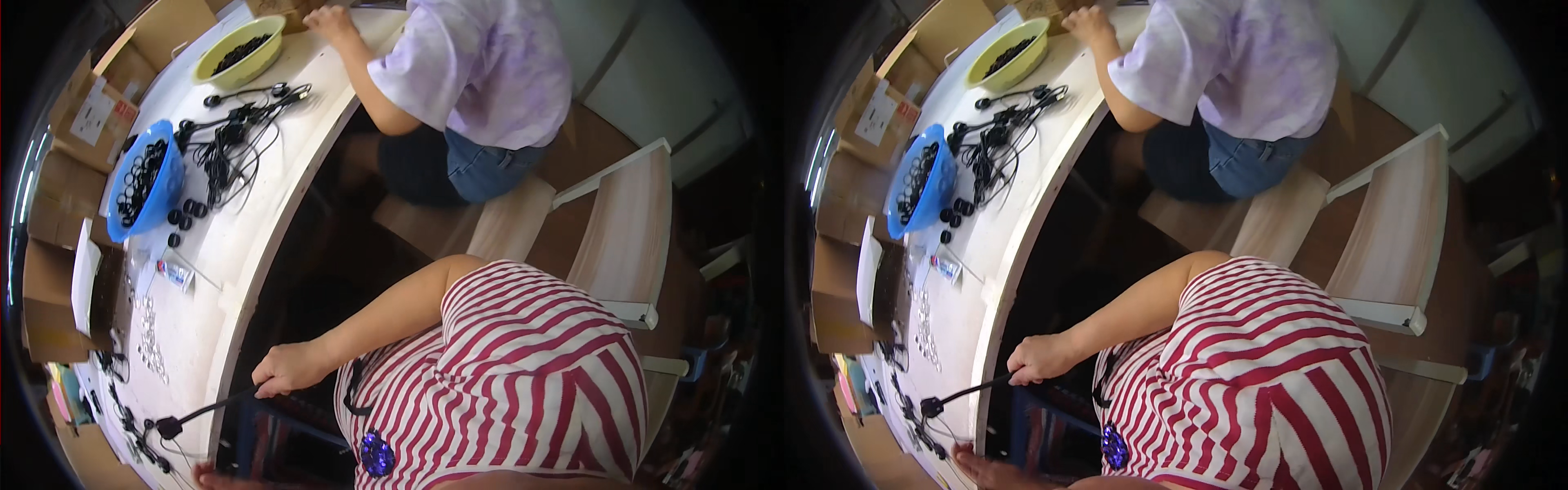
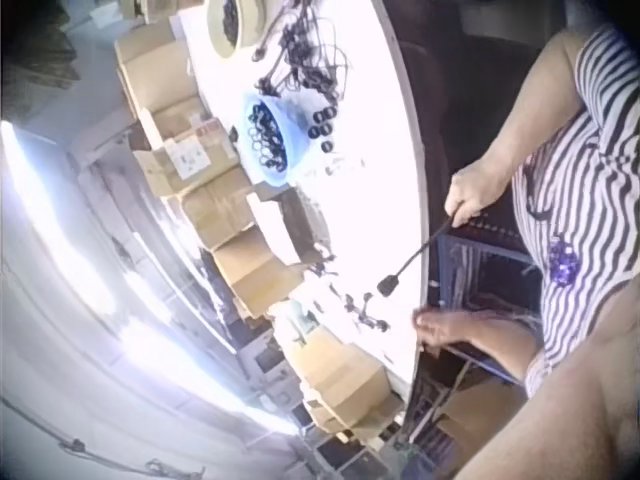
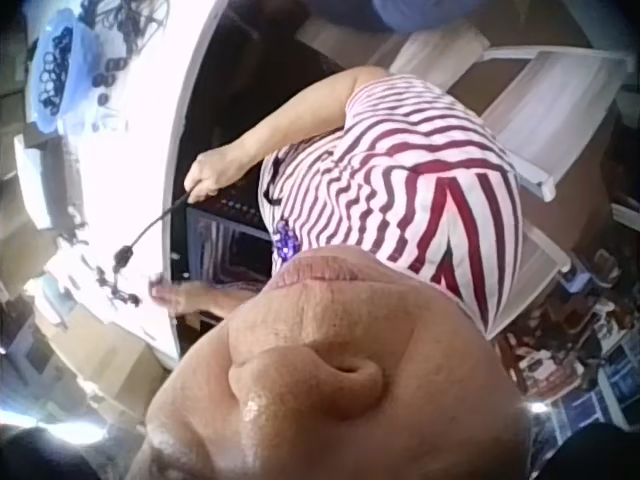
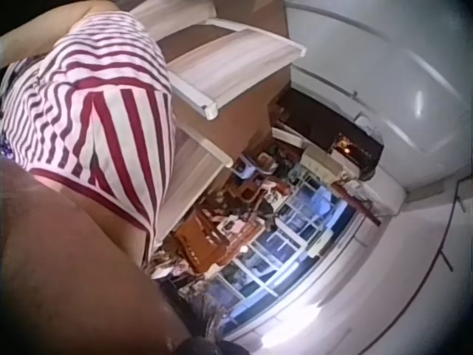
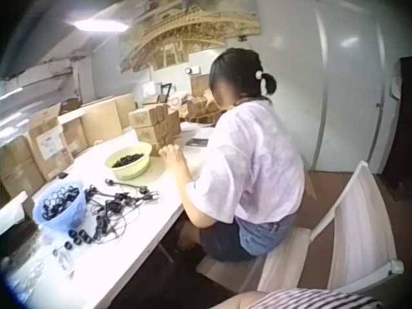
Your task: The person assembles small electronic components at a workbench. They insert a small white piece into a black circular housing, apply glue from a tube into the housing, and then press a black cap onto the assembly. The person repeats this process for a second unit.
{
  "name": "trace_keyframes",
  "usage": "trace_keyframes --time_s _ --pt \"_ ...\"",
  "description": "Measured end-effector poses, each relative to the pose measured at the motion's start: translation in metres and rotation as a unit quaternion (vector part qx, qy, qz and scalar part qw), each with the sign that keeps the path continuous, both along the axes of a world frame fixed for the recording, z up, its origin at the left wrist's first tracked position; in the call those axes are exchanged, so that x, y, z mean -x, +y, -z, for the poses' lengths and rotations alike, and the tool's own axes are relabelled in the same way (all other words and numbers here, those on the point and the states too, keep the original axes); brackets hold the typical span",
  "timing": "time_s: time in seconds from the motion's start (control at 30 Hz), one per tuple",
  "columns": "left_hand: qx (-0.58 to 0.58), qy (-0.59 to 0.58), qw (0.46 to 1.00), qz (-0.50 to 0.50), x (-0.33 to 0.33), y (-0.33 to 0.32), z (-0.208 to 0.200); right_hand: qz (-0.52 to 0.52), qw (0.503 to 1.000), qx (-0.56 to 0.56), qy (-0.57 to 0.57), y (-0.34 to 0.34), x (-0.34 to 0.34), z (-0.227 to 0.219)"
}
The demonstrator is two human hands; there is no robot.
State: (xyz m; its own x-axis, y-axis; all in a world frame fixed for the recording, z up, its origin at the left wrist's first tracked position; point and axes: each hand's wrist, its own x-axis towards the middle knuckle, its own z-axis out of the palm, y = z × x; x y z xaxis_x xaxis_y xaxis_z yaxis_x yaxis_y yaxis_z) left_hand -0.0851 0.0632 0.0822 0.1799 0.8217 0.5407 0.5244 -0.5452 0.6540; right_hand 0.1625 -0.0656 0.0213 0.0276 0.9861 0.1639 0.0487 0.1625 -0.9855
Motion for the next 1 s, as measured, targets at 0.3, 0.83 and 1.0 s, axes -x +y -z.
trace_keyframes --time_s 0.3,0.83,1.0 --pt "0.348 -0.618 0.617 0.341 -0.074 -0.032 0.022 -0.121 0.975 0.180 0.054 -0.002 0.012 0.047" --pt "0.199 -0.564 0.732 0.325 -0.057 -0.026 0.011 -0.117 0.943 0.108 -0.293 0.010 0.001 0.083" --pt "0.183 -0.537 0.743 0.355 -0.048 -0.023 0.007 -0.151 0.911 0.209 -0.322 0.014 0.002 0.096"
